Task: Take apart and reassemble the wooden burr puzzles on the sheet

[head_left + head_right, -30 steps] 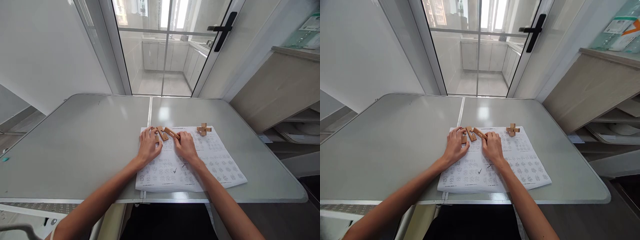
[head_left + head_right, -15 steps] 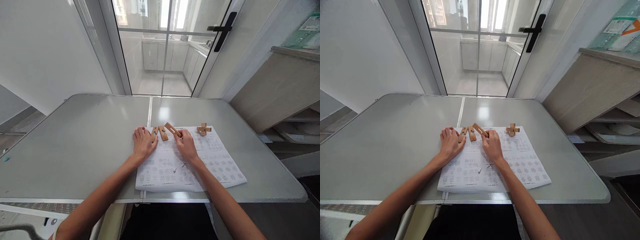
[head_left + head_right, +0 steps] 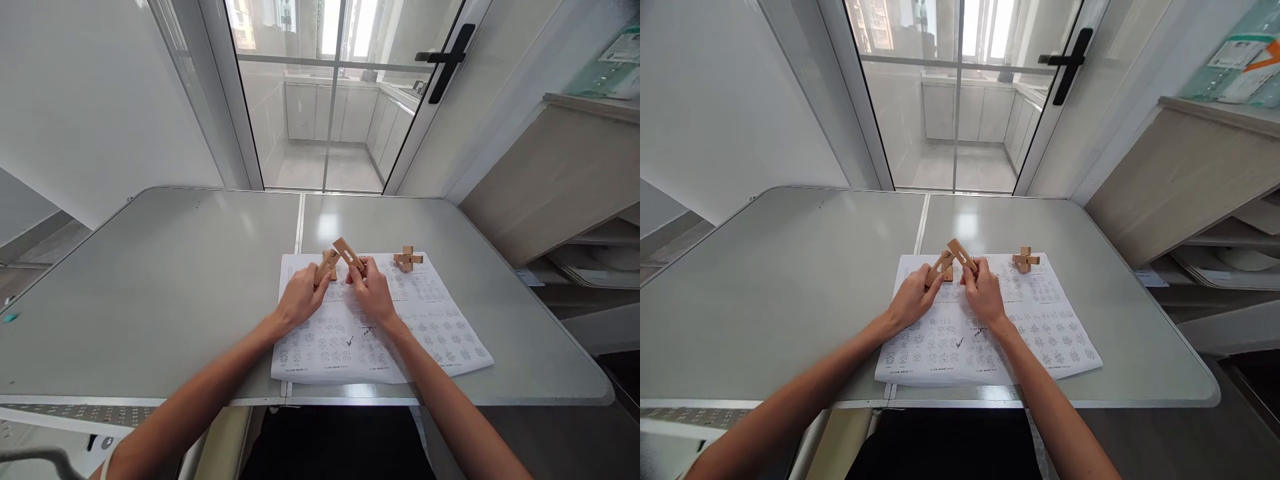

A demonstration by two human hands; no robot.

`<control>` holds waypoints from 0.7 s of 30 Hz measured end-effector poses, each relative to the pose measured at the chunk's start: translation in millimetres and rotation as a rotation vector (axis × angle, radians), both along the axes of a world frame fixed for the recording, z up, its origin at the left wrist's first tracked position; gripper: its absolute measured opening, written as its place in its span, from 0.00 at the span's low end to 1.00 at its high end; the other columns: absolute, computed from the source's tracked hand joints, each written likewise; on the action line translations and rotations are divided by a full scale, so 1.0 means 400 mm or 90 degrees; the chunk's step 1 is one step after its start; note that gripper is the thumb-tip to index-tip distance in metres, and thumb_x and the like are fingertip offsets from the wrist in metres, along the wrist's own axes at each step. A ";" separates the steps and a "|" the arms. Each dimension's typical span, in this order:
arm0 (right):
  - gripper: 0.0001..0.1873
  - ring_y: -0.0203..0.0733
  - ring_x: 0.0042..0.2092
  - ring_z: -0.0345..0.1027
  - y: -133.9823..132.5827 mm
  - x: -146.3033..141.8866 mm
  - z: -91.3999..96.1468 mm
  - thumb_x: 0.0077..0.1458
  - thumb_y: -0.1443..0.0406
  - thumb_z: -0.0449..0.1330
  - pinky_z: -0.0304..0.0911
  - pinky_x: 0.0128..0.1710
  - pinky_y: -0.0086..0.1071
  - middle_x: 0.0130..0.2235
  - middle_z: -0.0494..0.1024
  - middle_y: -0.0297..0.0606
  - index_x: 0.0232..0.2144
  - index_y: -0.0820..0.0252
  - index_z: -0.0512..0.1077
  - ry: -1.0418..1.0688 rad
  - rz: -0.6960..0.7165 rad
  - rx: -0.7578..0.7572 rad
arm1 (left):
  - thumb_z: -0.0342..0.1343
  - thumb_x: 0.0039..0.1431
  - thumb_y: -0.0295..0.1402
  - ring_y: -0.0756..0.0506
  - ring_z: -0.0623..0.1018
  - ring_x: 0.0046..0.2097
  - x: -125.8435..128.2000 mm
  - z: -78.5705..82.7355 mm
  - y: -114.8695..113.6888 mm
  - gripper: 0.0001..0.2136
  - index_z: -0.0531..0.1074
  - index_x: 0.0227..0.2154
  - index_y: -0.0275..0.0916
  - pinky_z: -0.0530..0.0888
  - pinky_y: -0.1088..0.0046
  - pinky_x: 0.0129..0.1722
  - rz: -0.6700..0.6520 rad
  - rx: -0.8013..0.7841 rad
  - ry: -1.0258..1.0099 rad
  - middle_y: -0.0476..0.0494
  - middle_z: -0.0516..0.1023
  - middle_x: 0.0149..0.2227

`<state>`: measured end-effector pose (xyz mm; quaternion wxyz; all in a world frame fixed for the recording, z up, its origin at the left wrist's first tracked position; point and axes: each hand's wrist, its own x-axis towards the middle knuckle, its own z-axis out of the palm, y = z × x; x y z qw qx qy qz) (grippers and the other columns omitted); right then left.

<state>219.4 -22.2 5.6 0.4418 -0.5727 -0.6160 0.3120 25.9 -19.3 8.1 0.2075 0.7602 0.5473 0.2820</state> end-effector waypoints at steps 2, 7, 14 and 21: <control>0.10 0.43 0.29 0.70 -0.002 -0.001 0.005 0.68 0.55 0.52 0.63 0.31 0.35 0.30 0.78 0.34 0.41 0.54 0.65 0.010 0.004 0.003 | 0.46 0.74 0.45 0.45 0.67 0.27 0.004 0.008 -0.007 0.15 0.59 0.33 0.43 0.62 0.69 0.30 -0.039 -0.056 -0.071 0.51 0.68 0.26; 0.10 0.43 0.30 0.71 -0.001 -0.004 0.005 0.69 0.56 0.52 0.63 0.32 0.34 0.31 0.78 0.34 0.42 0.54 0.66 0.003 0.022 0.022 | 0.42 0.75 0.46 0.48 0.64 0.25 0.008 0.023 -0.013 0.17 0.65 0.35 0.41 0.59 0.71 0.29 -0.086 -0.118 -0.172 0.54 0.64 0.24; 0.11 0.43 0.32 0.72 0.001 0.002 -0.008 0.71 0.57 0.50 0.63 0.33 0.34 0.33 0.79 0.35 0.47 0.55 0.68 -0.031 0.060 0.095 | 0.44 0.73 0.48 0.49 0.62 0.27 0.005 0.034 -0.011 0.20 0.68 0.32 0.39 0.59 0.71 0.29 -0.089 -0.154 -0.226 0.53 0.63 0.25; 0.15 0.43 0.33 0.75 0.004 0.009 -0.014 0.73 0.58 0.49 0.66 0.36 0.35 0.35 0.80 0.36 0.53 0.54 0.71 -0.057 0.060 0.151 | 0.44 0.72 0.48 0.48 0.62 0.28 0.002 0.046 -0.008 0.20 0.69 0.32 0.39 0.61 0.71 0.30 -0.101 -0.184 -0.262 0.52 0.63 0.25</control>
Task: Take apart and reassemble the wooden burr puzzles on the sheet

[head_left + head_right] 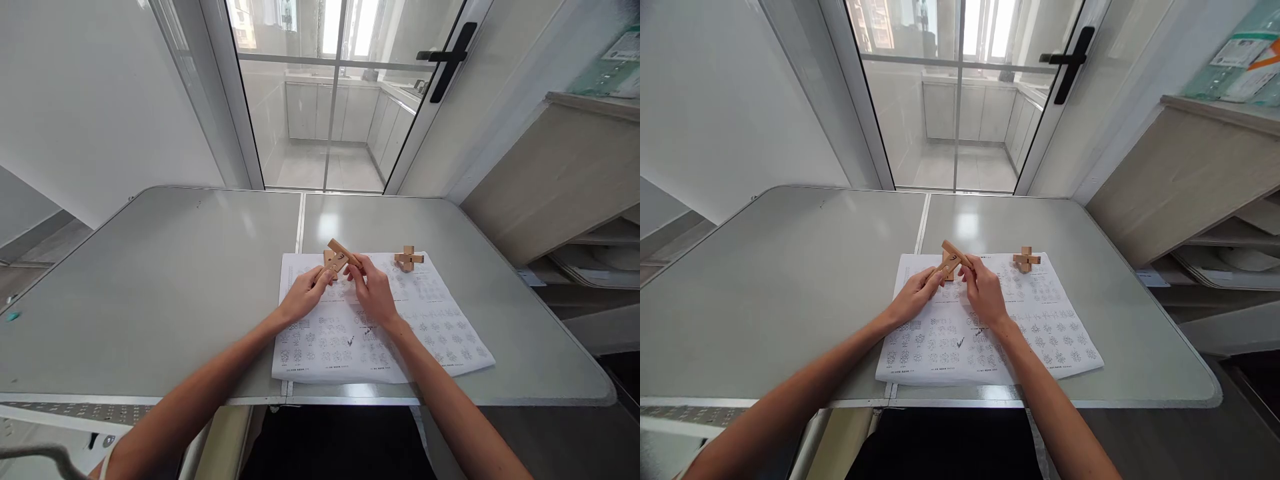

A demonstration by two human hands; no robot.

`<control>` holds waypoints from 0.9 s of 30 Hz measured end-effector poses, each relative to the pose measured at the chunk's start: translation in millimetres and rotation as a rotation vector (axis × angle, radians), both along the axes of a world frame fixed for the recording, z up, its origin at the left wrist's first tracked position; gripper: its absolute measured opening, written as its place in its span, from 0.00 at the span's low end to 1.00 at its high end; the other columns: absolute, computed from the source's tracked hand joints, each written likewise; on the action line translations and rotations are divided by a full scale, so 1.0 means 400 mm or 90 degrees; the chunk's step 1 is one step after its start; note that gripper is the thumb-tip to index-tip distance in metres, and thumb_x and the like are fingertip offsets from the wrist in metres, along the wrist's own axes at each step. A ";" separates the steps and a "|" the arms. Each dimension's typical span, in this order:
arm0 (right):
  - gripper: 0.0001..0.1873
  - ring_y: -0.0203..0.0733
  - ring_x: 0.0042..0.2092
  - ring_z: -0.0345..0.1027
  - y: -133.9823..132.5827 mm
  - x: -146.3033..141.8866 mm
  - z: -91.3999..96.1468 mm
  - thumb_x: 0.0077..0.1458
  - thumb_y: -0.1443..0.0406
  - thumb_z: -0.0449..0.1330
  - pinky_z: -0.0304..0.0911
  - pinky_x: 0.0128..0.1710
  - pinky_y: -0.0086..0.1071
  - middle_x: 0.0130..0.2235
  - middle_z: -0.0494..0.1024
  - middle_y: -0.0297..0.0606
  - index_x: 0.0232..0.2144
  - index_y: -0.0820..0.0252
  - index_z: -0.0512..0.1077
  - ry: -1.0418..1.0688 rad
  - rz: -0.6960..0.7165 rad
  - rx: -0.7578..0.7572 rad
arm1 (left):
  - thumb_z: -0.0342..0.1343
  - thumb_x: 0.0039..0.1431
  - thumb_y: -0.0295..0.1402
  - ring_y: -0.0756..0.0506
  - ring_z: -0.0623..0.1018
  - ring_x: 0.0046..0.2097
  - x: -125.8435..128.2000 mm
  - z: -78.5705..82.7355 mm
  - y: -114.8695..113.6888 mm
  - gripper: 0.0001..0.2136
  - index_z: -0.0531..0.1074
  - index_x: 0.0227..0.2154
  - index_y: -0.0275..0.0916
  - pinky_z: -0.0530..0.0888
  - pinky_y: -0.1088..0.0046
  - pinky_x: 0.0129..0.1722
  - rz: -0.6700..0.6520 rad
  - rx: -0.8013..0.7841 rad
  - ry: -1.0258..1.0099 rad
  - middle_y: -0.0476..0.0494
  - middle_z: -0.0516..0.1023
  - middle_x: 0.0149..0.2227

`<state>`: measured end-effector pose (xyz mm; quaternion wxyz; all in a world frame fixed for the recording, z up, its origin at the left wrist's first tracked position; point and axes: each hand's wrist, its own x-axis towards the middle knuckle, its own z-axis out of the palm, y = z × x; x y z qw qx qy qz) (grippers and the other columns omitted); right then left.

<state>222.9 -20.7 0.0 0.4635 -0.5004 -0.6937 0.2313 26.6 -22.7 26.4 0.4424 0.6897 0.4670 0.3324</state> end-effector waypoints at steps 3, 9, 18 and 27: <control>0.16 0.44 0.34 0.77 0.001 0.001 0.001 0.73 0.57 0.50 0.69 0.38 0.35 0.37 0.82 0.37 0.54 0.54 0.71 0.009 0.007 0.007 | 0.44 0.72 0.48 0.48 0.61 0.28 -0.001 0.004 0.001 0.20 0.69 0.33 0.39 0.61 0.71 0.30 0.002 -0.010 -0.004 0.53 0.62 0.25; 0.19 0.43 0.35 0.77 0.001 0.005 0.010 0.73 0.57 0.51 0.71 0.40 0.36 0.39 0.82 0.37 0.59 0.54 0.71 0.007 0.022 0.018 | 0.44 0.72 0.49 0.49 0.59 0.28 -0.007 0.004 0.008 0.20 0.69 0.33 0.38 0.59 0.72 0.28 -0.022 -0.031 -0.040 0.53 0.59 0.25; 0.24 0.45 0.36 0.77 -0.003 0.006 0.015 0.73 0.57 0.49 0.73 0.41 0.41 0.41 0.83 0.38 0.65 0.51 0.69 -0.027 0.034 0.005 | 0.46 0.71 0.50 0.49 0.57 0.27 -0.018 0.006 0.018 0.20 0.70 0.35 0.38 0.58 0.73 0.27 -0.042 -0.051 -0.045 0.53 0.58 0.26; 0.26 0.46 0.40 0.79 -0.005 0.007 -0.002 0.73 0.59 0.50 0.74 0.43 0.41 0.47 0.84 0.39 0.69 0.48 0.64 -0.049 0.074 0.016 | 0.45 0.72 0.49 0.49 0.59 0.28 -0.014 0.010 0.015 0.21 0.74 0.39 0.36 0.60 0.73 0.28 -0.036 -0.064 -0.052 0.52 0.60 0.26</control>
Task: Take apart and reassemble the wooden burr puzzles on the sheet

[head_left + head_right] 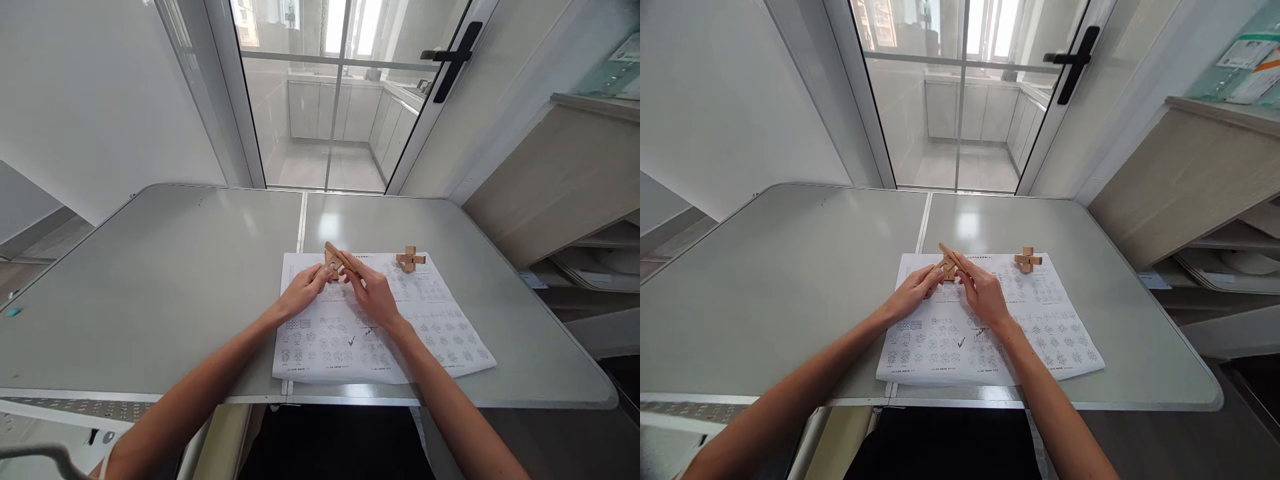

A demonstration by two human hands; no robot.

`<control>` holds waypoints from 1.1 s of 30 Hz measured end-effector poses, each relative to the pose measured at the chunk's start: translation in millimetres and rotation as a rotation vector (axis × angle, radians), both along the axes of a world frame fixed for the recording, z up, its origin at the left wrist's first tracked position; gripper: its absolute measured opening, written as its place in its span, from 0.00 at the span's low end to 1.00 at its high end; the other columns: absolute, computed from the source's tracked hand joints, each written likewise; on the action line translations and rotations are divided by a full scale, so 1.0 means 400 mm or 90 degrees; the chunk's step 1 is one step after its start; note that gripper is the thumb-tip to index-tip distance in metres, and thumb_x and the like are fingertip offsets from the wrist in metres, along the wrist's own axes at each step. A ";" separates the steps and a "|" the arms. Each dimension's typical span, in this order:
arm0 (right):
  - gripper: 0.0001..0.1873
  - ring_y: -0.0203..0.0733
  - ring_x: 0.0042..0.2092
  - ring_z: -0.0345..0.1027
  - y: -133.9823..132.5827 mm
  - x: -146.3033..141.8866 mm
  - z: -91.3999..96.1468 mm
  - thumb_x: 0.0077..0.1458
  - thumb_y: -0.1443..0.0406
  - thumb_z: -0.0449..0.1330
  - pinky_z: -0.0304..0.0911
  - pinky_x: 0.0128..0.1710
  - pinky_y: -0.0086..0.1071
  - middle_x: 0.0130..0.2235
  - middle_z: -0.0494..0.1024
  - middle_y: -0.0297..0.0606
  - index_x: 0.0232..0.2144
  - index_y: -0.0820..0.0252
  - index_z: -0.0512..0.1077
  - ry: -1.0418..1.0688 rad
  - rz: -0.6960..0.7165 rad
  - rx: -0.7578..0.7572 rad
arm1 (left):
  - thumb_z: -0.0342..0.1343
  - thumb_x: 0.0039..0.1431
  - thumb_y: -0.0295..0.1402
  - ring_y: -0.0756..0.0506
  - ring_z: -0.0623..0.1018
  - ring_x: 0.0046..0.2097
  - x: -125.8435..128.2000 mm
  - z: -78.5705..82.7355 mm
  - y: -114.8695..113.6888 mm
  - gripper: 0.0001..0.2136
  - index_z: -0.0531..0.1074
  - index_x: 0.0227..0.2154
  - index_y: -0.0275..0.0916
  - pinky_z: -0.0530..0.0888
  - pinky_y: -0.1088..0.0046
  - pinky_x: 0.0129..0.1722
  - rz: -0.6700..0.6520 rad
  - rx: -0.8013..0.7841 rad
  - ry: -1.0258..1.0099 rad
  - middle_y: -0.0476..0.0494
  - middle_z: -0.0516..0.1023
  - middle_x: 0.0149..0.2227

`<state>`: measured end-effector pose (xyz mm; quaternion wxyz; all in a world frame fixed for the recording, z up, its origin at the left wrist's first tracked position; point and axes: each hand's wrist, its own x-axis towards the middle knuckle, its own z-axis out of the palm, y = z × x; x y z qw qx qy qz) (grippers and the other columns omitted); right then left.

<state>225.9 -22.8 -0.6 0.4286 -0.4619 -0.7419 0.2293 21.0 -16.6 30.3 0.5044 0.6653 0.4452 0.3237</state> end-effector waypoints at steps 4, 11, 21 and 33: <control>0.25 0.46 0.39 0.78 0.000 0.001 -0.005 0.73 0.59 0.49 0.74 0.43 0.41 0.47 0.84 0.40 0.69 0.48 0.65 -0.010 -0.001 0.009 | 0.45 0.72 0.49 0.49 0.59 0.28 -0.003 0.000 0.002 0.21 0.75 0.41 0.36 0.60 0.73 0.28 -0.015 0.009 0.002 0.52 0.59 0.25; 0.24 0.43 0.35 0.76 -0.003 0.001 0.005 0.72 0.59 0.50 0.75 0.39 0.40 0.42 0.84 0.36 0.66 0.45 0.68 0.002 0.021 0.019 | 0.45 0.72 0.50 0.49 0.57 0.27 -0.005 0.000 0.003 0.23 0.75 0.44 0.36 0.58 0.72 0.27 -0.042 -0.012 -0.022 0.53 0.57 0.26; 0.24 0.41 0.32 0.76 -0.009 -0.016 0.013 0.72 0.61 0.49 0.73 0.35 0.38 0.41 0.83 0.36 0.65 0.48 0.69 0.053 -0.075 0.020 | 0.51 0.66 0.57 0.51 0.56 0.27 0.003 -0.021 0.012 0.23 0.63 0.33 0.40 0.57 0.73 0.27 -0.023 -0.105 -0.150 0.55 0.54 0.27; 0.23 0.42 0.33 0.76 -0.015 -0.023 -0.011 0.73 0.60 0.48 0.74 0.39 0.39 0.41 0.83 0.38 0.65 0.49 0.70 -0.002 0.036 0.023 | 0.48 0.69 0.54 0.50 0.59 0.29 0.006 -0.027 0.006 0.21 0.65 0.36 0.39 0.60 0.71 0.28 -0.006 -0.058 -0.120 0.52 0.59 0.28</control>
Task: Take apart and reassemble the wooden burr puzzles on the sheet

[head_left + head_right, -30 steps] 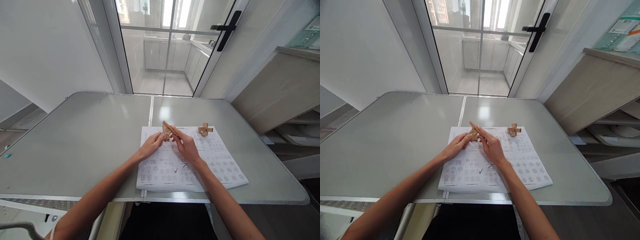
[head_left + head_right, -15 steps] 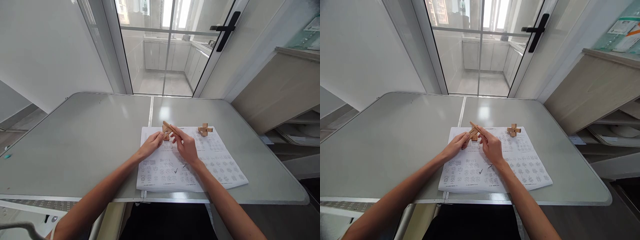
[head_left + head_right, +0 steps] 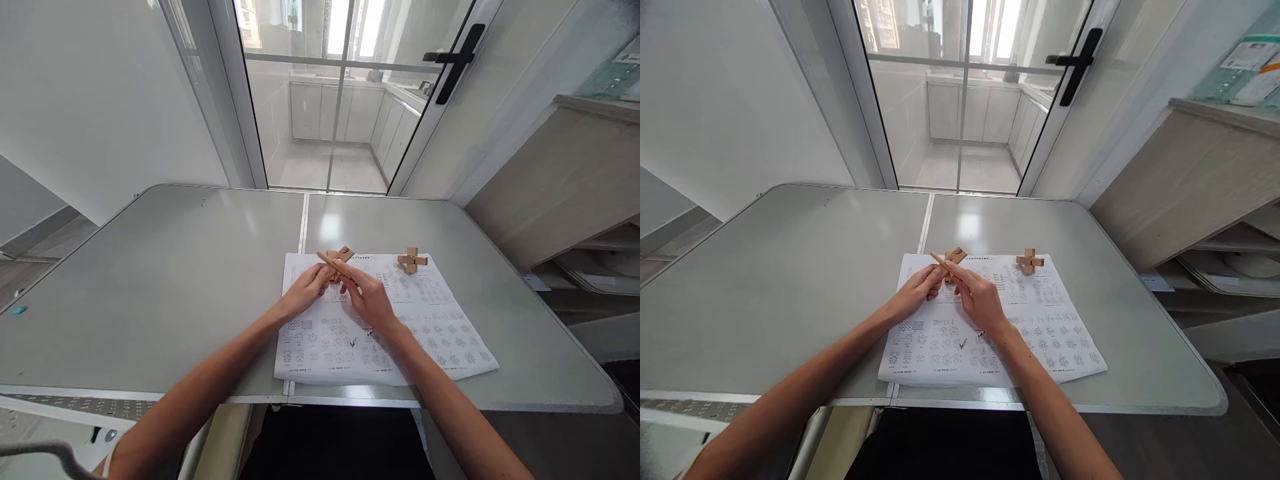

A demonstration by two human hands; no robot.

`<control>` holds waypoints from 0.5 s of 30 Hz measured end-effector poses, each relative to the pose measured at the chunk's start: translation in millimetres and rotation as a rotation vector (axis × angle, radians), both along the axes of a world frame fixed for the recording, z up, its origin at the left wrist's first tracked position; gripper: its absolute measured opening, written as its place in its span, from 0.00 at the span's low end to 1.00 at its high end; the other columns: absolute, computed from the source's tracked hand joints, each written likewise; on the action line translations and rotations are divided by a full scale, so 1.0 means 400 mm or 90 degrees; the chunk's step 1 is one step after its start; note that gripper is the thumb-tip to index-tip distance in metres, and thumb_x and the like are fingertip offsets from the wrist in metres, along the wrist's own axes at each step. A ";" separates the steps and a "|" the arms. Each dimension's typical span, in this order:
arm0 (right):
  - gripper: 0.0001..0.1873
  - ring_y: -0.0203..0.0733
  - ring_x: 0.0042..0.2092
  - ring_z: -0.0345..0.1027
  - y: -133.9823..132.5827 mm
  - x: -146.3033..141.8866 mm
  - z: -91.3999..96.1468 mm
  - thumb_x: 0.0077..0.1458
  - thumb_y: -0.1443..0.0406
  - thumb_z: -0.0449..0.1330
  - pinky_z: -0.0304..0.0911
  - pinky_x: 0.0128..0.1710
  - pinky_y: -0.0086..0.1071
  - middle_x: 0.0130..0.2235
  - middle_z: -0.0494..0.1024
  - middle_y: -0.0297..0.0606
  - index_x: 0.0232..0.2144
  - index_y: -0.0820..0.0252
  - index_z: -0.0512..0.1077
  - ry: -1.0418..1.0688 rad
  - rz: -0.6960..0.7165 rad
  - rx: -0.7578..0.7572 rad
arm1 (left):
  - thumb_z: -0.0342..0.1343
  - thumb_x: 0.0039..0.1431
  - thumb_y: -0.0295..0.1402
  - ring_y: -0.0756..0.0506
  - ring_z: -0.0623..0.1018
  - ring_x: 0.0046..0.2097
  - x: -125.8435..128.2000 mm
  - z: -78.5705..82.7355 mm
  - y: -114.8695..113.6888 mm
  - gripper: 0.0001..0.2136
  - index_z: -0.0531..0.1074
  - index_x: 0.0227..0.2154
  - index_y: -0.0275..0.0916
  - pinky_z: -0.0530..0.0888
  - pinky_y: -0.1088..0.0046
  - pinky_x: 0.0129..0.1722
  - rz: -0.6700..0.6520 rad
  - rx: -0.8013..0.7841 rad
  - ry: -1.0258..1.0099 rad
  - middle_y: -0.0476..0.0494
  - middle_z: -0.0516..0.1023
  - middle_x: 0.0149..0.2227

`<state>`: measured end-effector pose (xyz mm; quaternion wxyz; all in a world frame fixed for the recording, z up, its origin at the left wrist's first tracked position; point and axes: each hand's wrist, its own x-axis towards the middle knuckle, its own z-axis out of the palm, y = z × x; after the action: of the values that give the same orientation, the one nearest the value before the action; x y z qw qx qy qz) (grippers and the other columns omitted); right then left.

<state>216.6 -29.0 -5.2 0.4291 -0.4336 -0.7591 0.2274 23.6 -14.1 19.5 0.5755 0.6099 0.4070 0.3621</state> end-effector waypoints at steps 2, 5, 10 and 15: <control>0.23 0.42 0.34 0.76 -0.002 -0.001 0.001 0.73 0.60 0.48 0.74 0.40 0.39 0.42 0.83 0.39 0.65 0.48 0.69 -0.008 0.013 0.004 | 0.48 0.70 0.54 0.50 0.58 0.28 0.001 -0.002 0.000 0.21 0.66 0.37 0.39 0.59 0.71 0.27 0.002 0.000 -0.006 0.52 0.59 0.28; 0.23 0.42 0.34 0.76 -0.004 -0.002 0.003 0.73 0.61 0.49 0.73 0.39 0.38 0.44 0.83 0.38 0.66 0.47 0.69 -0.009 0.022 0.011 | 0.49 0.70 0.54 0.50 0.58 0.28 0.003 -0.005 -0.001 0.21 0.66 0.39 0.38 0.59 0.71 0.27 0.001 -0.011 -0.028 0.52 0.60 0.29; 0.24 0.42 0.35 0.77 -0.004 0.000 0.004 0.73 0.61 0.49 0.73 0.40 0.38 0.46 0.83 0.38 0.66 0.47 0.69 -0.005 0.031 -0.006 | 0.50 0.68 0.56 0.51 0.58 0.28 0.005 -0.008 0.000 0.22 0.66 0.38 0.38 0.59 0.71 0.27 0.010 -0.026 -0.025 0.53 0.59 0.28; 0.23 0.42 0.34 0.77 -0.004 -0.003 0.007 0.73 0.61 0.50 0.74 0.40 0.39 0.47 0.84 0.37 0.65 0.48 0.69 0.014 0.033 -0.017 | 0.52 0.67 0.56 0.52 0.57 0.26 0.001 -0.015 0.006 0.23 0.67 0.40 0.38 0.58 0.72 0.27 0.001 -0.044 -0.057 0.55 0.58 0.28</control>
<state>215.4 -30.5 -2.3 0.4251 -0.4170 -0.7623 0.2533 24.2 -11.7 13.4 0.6136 0.5724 0.3938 0.3751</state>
